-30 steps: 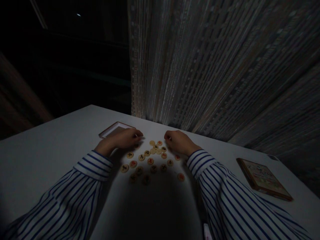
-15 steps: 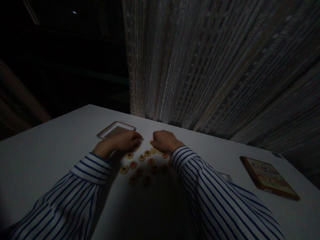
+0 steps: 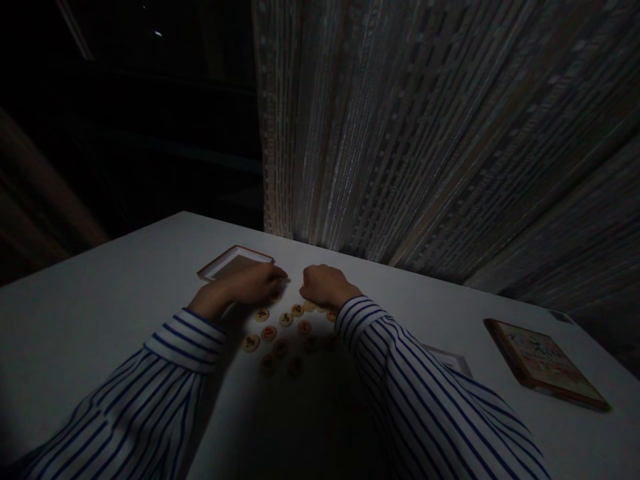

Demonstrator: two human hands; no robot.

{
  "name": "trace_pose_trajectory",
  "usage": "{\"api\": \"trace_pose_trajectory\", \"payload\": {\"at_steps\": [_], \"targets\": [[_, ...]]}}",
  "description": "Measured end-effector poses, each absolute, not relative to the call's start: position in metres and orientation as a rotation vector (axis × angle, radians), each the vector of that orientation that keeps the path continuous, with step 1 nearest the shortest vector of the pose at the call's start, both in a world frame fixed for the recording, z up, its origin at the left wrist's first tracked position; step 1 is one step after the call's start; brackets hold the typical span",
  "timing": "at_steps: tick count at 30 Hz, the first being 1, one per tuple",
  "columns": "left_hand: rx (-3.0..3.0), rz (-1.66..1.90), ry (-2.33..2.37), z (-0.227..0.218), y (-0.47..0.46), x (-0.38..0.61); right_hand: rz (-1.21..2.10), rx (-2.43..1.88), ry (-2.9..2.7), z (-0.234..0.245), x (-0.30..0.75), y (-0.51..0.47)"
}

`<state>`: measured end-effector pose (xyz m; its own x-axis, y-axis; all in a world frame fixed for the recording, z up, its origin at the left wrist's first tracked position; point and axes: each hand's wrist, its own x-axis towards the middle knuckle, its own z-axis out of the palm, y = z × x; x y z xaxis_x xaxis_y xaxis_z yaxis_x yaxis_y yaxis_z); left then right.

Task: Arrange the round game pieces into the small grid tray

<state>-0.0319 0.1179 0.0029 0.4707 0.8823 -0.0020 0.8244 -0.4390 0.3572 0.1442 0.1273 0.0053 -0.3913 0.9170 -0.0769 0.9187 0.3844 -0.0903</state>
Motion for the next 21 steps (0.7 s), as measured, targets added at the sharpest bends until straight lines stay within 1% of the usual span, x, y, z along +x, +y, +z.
{"api": "trace_pose_trajectory", "payload": {"at_steps": [2, 4, 7, 9, 11, 13, 21], "targets": [[2.432, 0.272, 1.448, 0.003, 0.118, -0.032, -0.249, 1.745, 2.645, 0.006, 0.147, 0.129], [2.437, 0.308, 1.461, 0.005, 0.118, -0.031, -0.438, 1.796, 2.722, 0.007, 0.150, 0.131], [2.415, 0.369, 1.476, 0.009, 0.115, -0.030, -0.938, 1.890, 2.781, 0.009, 0.153, 0.133], [2.401, 0.412, 1.480, 0.012, 0.114, -0.029, -1.260, 1.936, 2.722, 0.011, 0.153, 0.132], [2.393, 0.468, 1.466, 0.014, 0.112, -0.028, -1.507, 1.965, 2.644, 0.015, 0.153, 0.130], [2.373, 0.518, 1.443, 0.015, 0.112, -0.028, -1.636, 1.976, 2.604, 0.020, 0.153, 0.127], [2.317, 0.668, 1.409, 0.014, 0.114, -0.023, -1.906, 2.037, 2.495, 0.024, 0.153, 0.121]]}}
